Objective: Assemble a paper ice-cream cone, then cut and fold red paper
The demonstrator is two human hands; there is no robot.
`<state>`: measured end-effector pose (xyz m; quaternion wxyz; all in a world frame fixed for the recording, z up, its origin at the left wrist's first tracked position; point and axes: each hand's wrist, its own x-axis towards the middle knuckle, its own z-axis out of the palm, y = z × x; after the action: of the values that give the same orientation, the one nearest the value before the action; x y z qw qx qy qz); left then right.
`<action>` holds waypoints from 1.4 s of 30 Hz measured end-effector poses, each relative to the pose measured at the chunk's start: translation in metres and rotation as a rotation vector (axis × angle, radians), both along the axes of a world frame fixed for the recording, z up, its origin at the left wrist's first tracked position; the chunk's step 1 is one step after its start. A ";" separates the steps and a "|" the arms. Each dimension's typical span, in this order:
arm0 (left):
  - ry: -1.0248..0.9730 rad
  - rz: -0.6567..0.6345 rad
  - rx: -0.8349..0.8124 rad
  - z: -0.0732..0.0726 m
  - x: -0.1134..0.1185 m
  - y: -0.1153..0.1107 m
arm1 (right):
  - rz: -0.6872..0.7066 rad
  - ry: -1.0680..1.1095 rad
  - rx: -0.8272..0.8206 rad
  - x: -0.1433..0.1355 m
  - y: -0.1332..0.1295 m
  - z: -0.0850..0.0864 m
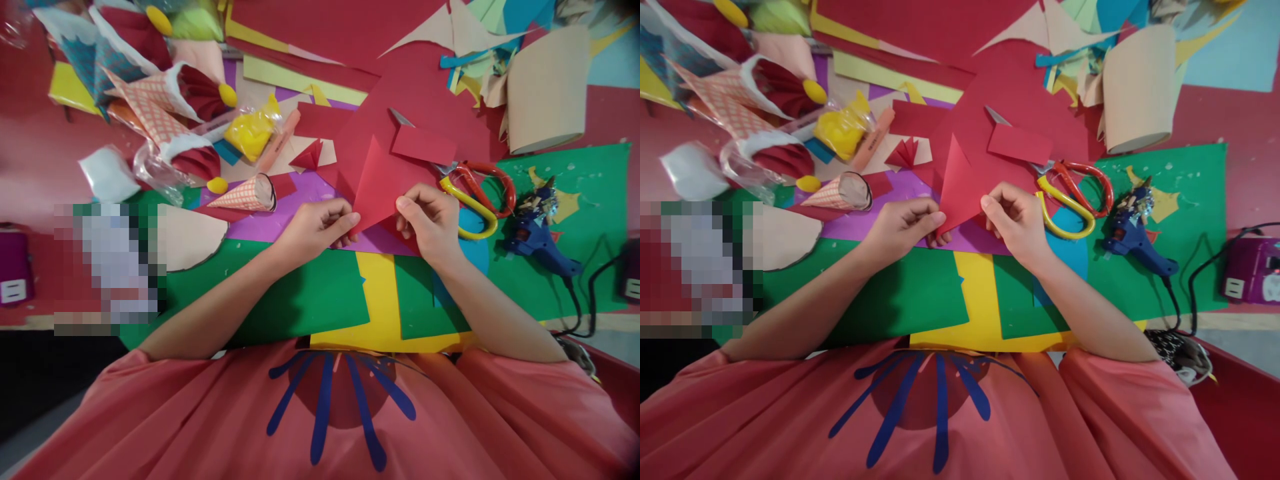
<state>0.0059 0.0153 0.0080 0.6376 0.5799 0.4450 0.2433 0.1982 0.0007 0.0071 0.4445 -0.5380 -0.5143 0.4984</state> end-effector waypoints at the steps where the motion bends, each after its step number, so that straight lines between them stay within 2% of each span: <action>1: 0.002 -0.001 -0.001 0.000 0.000 0.000 | -0.005 -0.003 0.000 0.000 0.000 0.000; 14: 0.031 -0.089 0.010 0.002 -0.001 0.002 | -0.016 0.003 0.015 0.002 0.000 0.000; 27: -0.028 -0.077 -0.064 0.000 -0.001 0.002 | -0.047 0.010 0.019 0.003 0.002 -0.003; 42: 0.009 -0.127 -0.030 -0.002 -0.002 0.002 | -0.043 -0.020 0.030 0.004 0.003 -0.002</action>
<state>0.0037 0.0178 0.0063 0.6583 0.5985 0.4137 0.1933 0.2023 0.0036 0.0048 0.4577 -0.5473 -0.5145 0.4756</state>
